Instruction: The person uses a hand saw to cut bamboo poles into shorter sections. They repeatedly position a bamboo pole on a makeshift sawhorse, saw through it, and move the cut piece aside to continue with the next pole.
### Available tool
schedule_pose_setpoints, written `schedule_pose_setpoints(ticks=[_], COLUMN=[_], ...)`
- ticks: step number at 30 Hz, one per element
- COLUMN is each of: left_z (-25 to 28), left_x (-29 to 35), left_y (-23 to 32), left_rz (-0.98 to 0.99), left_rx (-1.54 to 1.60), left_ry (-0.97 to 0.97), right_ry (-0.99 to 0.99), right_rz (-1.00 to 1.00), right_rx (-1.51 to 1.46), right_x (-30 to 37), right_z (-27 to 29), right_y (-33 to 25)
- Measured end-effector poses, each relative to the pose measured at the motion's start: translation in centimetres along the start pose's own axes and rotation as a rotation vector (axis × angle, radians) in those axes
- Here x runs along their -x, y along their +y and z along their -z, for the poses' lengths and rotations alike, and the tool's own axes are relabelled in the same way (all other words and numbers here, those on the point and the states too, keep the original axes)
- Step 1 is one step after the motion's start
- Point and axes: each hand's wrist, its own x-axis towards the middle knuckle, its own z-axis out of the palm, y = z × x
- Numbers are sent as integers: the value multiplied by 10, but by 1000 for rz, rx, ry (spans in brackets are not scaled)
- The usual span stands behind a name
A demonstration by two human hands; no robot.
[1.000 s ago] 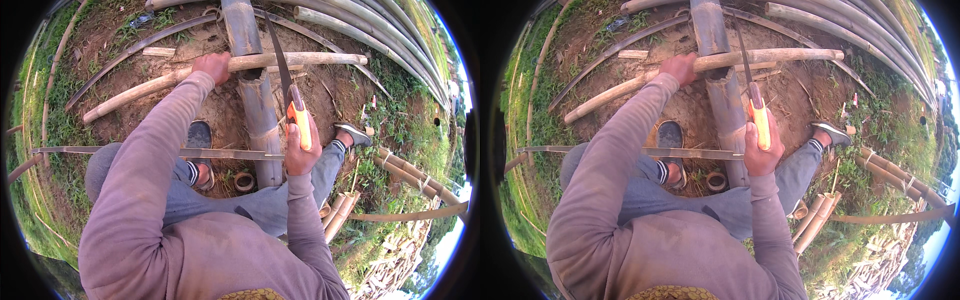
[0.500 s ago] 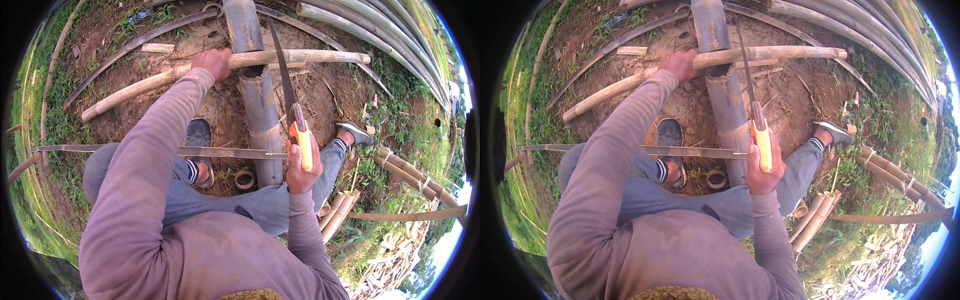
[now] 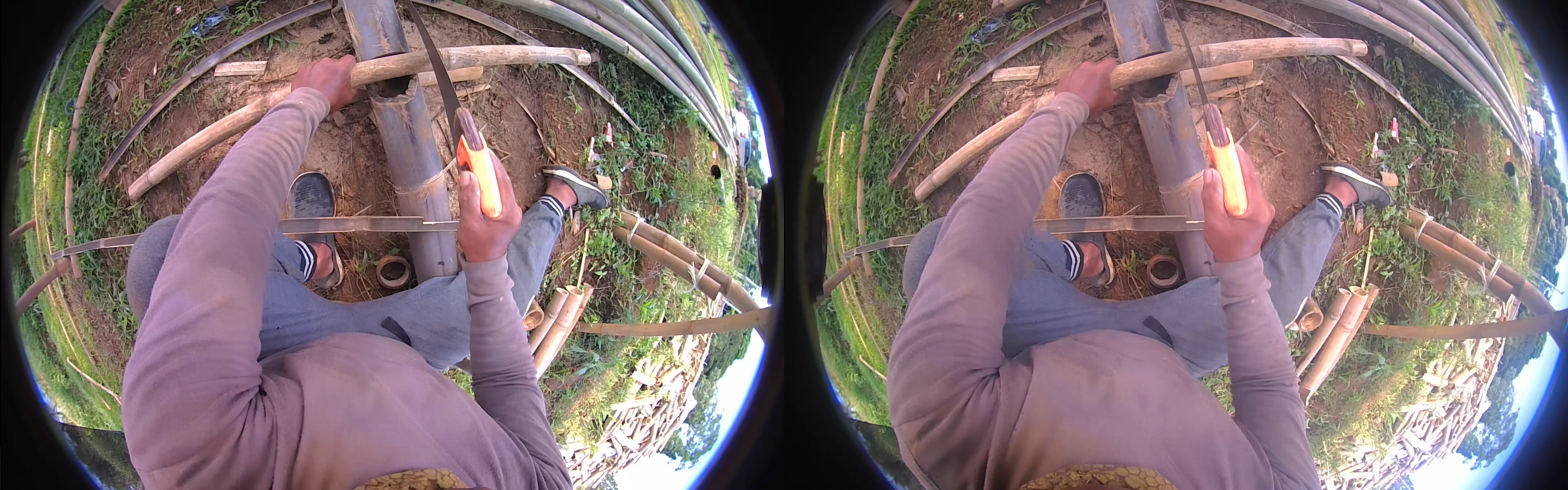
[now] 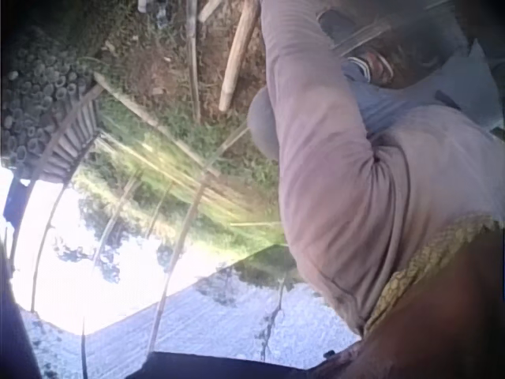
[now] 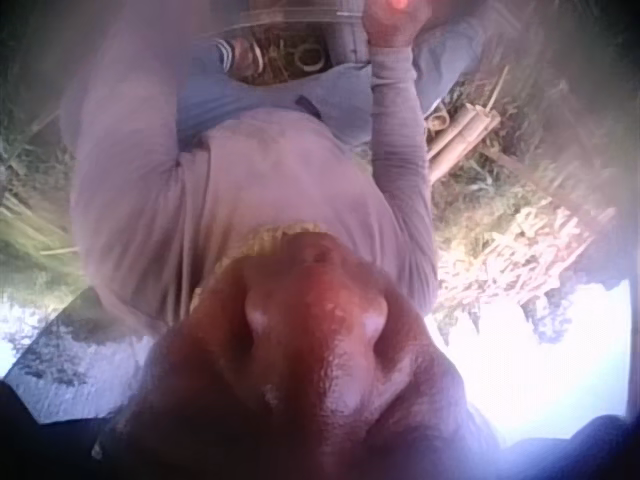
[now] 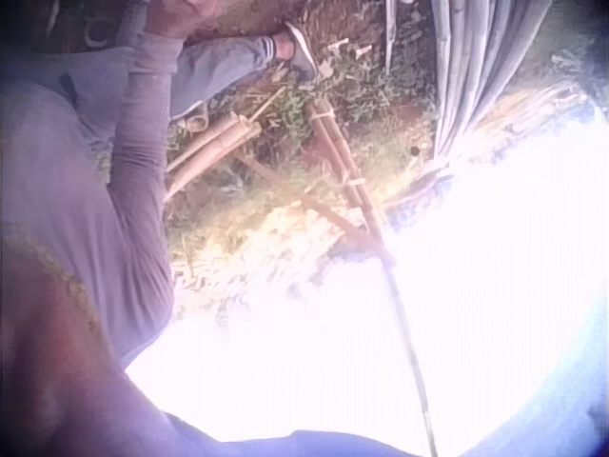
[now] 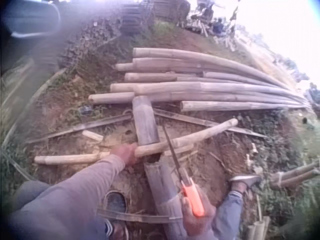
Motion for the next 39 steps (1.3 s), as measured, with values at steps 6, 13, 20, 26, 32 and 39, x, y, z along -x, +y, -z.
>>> schedule_pose_setpoints(ticks=[6,13,20,26,32,39], left_z=[2,-1,-2,0,-4,10], left_x=[7,7,6,6,6,-2], left_y=[3,5,1,7,0,5], left_rz=[5,15,41,17,14,-5], left_rx=[-25,-25,-27,-35,-49,-24], left_ry=[-54,-50,-68,-63,-67,-102], right_ry=[47,4,19,56,-5,31], right_rz=[131,90,121,184,75,112], right_rx=[-33,32,-24,39,9,-2], right_x=[56,-13,69,-31,86,-5], right_z=[25,-13,39,-29,42,-13], right_y=[11,8,18,23,16,41])
